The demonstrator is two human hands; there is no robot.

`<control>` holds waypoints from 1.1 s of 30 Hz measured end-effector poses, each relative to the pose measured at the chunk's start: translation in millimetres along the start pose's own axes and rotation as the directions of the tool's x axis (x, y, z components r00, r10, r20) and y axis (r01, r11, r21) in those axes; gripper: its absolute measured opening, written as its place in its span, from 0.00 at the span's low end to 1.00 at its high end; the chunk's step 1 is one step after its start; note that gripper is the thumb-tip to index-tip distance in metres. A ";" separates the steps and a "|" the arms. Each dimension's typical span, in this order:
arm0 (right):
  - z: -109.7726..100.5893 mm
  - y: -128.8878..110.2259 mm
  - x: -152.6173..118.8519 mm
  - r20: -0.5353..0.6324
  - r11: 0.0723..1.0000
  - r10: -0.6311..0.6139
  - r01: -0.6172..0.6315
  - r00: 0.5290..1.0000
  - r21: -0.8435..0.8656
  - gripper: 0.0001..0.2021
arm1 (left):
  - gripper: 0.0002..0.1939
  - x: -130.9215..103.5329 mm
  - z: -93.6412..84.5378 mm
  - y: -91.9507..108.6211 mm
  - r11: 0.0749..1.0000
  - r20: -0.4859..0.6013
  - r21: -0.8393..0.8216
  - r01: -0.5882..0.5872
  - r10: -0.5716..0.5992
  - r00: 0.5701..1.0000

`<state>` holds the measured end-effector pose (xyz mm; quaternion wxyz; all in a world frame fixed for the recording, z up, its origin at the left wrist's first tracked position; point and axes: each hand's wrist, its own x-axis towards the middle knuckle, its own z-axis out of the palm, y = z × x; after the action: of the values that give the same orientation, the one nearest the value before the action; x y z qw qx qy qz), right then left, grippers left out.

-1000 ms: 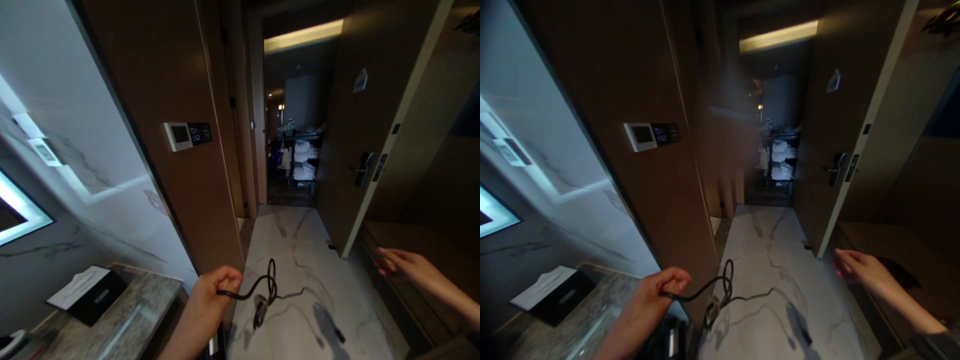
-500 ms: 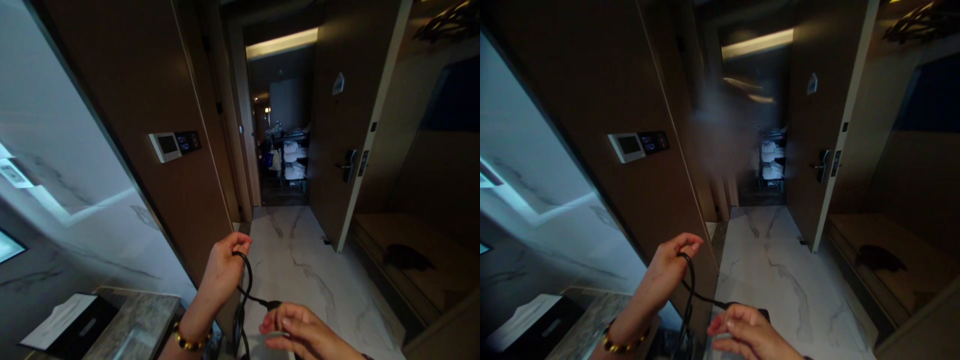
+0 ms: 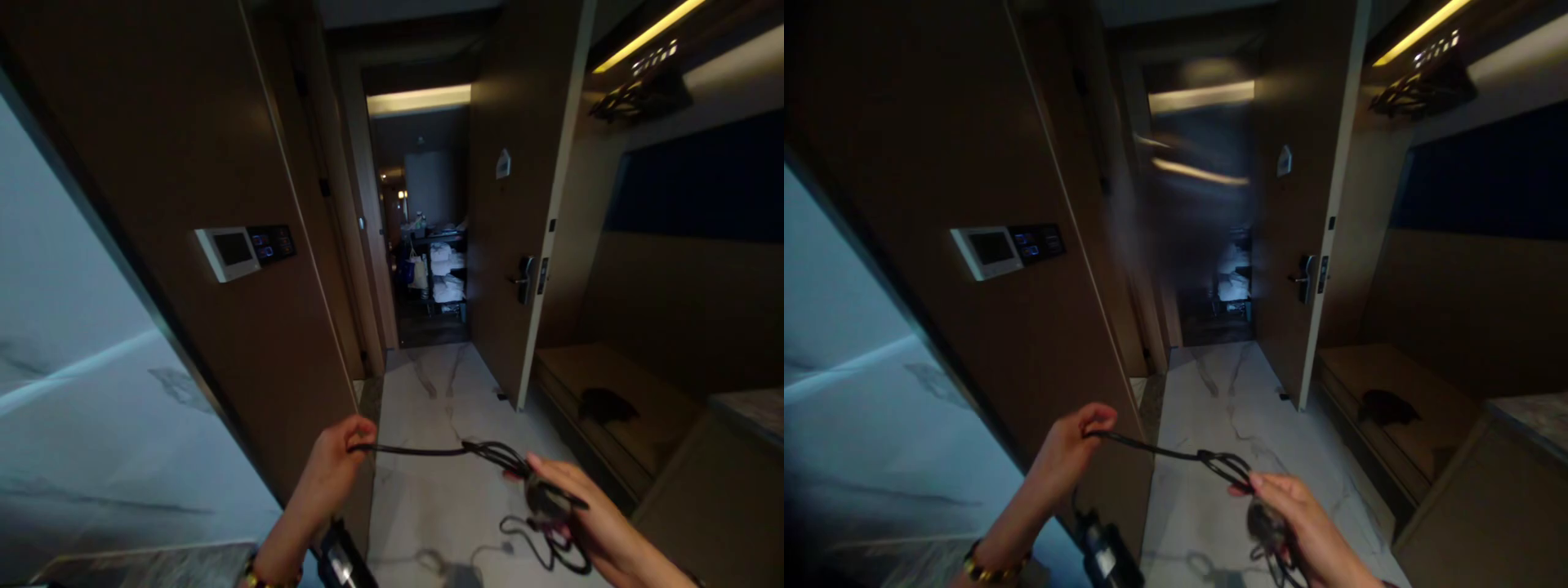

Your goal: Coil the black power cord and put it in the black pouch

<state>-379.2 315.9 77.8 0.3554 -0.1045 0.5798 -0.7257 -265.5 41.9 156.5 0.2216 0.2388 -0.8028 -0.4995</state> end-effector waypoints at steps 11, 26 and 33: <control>24.8 -50.0 6.1 0.463 0.983 -0.176 0.178 0.869 0.040 0.26 | 0.24 -39.2 65.4 7.8 0.956 0.559 -0.268 0.123 0.050 0.828; -37.4 12.9 21.3 0.444 0.919 0.331 -0.178 0.833 -0.352 0.26 | 0.27 -36.0 73.6 -6.2 0.898 0.557 -0.372 0.236 0.012 0.830; -93.8 -80.3 -1.1 0.428 0.906 0.183 0.017 0.885 -0.423 0.23 | 0.33 -44.4 79.9 -21.5 0.926 0.560 -0.269 0.267 -0.075 0.825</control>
<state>-463.0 394.6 122.9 0.4829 -0.3203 0.6241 -0.5241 -274.5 116.0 99.6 -0.0223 0.1194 -0.7103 -0.6933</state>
